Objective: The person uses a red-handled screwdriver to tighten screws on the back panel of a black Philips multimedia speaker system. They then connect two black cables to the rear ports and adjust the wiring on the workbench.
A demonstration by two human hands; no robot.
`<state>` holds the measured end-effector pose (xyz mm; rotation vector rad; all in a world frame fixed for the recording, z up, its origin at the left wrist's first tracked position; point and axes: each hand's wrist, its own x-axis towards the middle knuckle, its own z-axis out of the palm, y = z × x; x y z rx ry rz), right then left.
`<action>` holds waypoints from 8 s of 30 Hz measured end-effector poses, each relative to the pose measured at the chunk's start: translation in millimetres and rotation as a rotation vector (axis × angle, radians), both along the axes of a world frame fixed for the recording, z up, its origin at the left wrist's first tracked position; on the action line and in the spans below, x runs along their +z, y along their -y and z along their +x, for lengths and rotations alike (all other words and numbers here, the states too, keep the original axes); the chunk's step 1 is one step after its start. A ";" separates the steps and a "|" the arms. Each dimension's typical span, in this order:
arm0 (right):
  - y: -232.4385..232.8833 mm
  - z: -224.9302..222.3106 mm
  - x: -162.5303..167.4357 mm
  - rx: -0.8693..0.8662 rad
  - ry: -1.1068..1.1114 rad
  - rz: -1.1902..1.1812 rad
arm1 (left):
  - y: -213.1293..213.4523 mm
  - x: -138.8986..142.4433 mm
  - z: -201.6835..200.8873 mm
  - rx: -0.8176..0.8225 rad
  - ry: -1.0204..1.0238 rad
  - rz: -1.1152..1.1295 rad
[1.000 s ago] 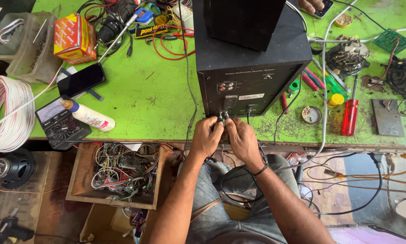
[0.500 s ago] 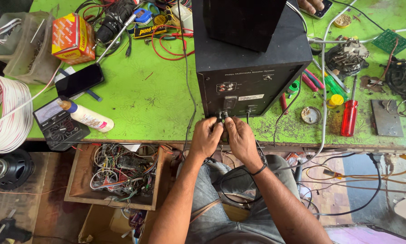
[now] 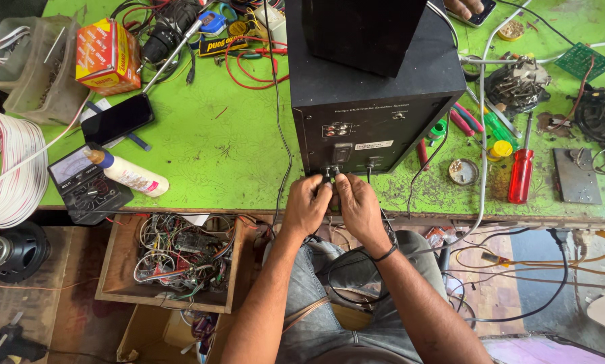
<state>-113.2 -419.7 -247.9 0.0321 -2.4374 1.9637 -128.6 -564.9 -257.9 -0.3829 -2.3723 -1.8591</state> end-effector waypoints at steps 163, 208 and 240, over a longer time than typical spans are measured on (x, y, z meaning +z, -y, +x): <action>-7.2 12.2 -6.2 -0.127 -0.183 0.150 | -13.5 7.9 25.8 0.104 -0.033 0.036; 6.6 41.4 -1.4 -0.121 -0.338 0.217 | 0.6 0.7 16.5 0.078 -0.081 -0.024; -112.3 -28.1 -15.1 -0.463 -0.324 0.237 | 53.0 109.7 -299.7 0.403 -0.285 -0.650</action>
